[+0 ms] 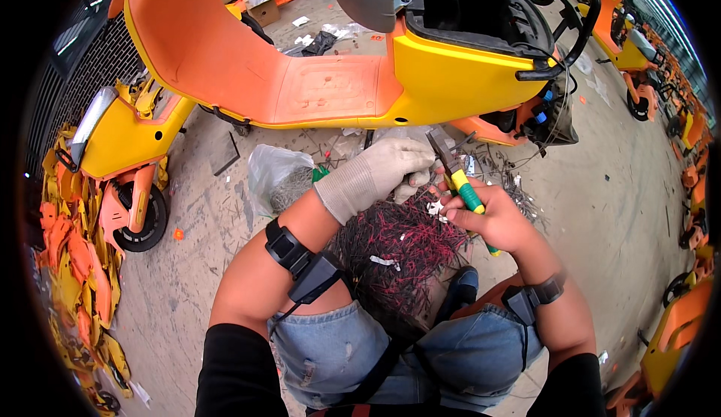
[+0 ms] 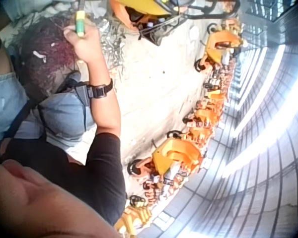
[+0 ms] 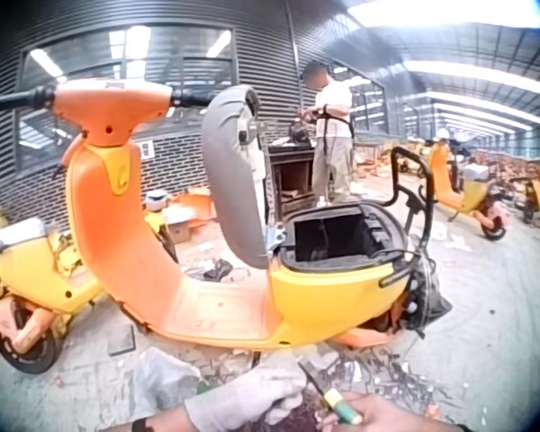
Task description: The person sits on the floor and uses pliers to strip the insulation off of various colored wires. They repeatedly pick up wire segments, cut the insulation, and pull the metal strands free, dropping the processed pieces into a growing pile on the ground.
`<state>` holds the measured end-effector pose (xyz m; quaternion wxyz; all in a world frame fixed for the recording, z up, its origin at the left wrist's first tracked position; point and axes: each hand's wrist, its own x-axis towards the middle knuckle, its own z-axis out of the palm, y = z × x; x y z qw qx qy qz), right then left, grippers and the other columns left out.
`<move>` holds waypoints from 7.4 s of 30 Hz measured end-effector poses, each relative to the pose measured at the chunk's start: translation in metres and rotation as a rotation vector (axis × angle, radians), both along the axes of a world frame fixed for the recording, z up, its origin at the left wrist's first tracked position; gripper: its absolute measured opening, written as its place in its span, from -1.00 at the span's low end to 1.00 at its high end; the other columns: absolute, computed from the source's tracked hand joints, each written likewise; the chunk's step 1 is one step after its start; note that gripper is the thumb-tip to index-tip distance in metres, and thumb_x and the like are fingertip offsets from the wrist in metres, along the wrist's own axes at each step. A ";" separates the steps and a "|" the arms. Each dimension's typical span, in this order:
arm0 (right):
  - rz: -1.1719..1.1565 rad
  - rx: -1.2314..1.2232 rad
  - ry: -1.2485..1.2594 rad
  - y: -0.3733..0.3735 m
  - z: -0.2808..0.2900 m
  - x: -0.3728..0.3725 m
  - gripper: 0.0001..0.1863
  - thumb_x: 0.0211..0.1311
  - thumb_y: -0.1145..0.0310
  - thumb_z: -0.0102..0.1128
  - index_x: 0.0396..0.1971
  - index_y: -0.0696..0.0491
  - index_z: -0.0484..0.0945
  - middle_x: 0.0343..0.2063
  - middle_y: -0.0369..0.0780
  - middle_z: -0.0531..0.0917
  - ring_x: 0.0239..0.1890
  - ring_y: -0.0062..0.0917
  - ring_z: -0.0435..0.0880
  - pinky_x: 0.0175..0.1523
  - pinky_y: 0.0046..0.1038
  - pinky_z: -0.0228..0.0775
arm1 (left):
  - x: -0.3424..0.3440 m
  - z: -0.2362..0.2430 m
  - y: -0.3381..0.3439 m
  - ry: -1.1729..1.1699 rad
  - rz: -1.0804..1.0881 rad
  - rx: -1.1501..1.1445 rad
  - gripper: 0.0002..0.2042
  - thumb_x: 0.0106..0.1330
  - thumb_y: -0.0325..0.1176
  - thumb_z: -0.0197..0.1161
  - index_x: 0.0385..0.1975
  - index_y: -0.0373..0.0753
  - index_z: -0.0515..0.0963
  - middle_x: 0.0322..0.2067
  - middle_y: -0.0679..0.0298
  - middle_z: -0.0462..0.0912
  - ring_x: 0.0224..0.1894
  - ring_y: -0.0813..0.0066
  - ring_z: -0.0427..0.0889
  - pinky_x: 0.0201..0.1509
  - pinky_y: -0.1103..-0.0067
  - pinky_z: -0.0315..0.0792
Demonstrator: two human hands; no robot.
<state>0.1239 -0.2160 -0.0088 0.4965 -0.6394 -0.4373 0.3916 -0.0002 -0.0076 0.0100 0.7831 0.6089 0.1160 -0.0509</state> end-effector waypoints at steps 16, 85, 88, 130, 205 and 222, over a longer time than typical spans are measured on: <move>-0.170 -0.163 -0.188 0.000 0.012 -0.009 -0.75 0.18 0.31 0.27 -0.36 0.23 0.65 -0.48 -0.12 0.66 -0.44 -0.44 0.63 -0.20 -0.41 0.46 | 0.002 -0.006 -0.013 -0.245 0.160 0.978 -0.79 0.40 -0.34 0.09 -0.37 -0.35 0.55 -0.54 0.24 0.57 -0.43 0.47 0.56 -0.29 0.50 0.45; -0.599 0.026 0.661 0.021 -0.001 0.008 -0.78 0.20 0.42 0.39 -0.29 0.11 0.49 -0.44 -0.30 0.57 -0.45 -0.59 0.50 -0.34 -0.47 0.41 | 0.014 -0.018 -0.059 -0.210 0.005 0.832 -0.71 0.48 -0.27 0.01 -0.26 -0.38 0.57 -0.54 0.15 0.54 -0.46 0.42 0.60 -0.31 0.47 0.47; -0.684 -0.013 0.796 0.027 -0.018 0.016 -0.76 0.14 0.49 0.42 -0.32 0.10 0.47 -0.44 -0.29 0.58 -0.45 -0.58 0.49 -0.34 -0.48 0.40 | 0.019 -0.029 -0.069 -0.194 0.059 1.030 -0.72 0.43 -0.28 0.03 -0.28 -0.38 0.58 -0.48 0.04 0.57 -0.42 0.22 0.57 -0.24 0.38 0.46; -0.558 0.264 0.574 0.023 0.009 -0.001 -0.68 0.29 0.37 0.32 -0.04 0.16 0.50 -0.35 -0.37 0.62 -0.37 -0.74 0.52 -0.29 -0.65 0.36 | 0.014 -0.008 -0.049 -0.114 -0.009 0.303 -0.70 0.54 -0.25 0.00 -0.04 -0.37 0.52 -0.29 0.23 0.66 -0.37 0.56 0.65 -0.26 0.60 0.56; -0.130 -0.043 0.129 -0.011 0.010 -0.001 -0.85 0.20 0.42 0.35 -0.34 0.20 0.65 -0.03 -0.22 0.61 -0.01 -0.54 0.58 0.11 -0.48 0.37 | 0.023 -0.002 -0.018 -0.219 0.209 0.754 -0.88 0.40 -0.43 0.21 -0.18 -0.34 0.55 -0.44 0.33 0.61 -0.40 0.64 0.57 -0.27 0.62 0.51; -0.125 -0.100 -0.031 -0.014 0.016 -0.001 -0.70 0.18 0.30 0.39 -0.25 0.22 0.58 -0.37 -0.26 0.61 -0.30 -0.60 0.56 -0.13 -0.52 0.42 | 0.016 -0.006 -0.022 -0.350 0.216 1.080 -0.79 0.38 -0.28 0.20 -0.21 -0.32 0.59 -0.48 0.14 0.60 -0.41 0.36 0.60 -0.26 0.46 0.46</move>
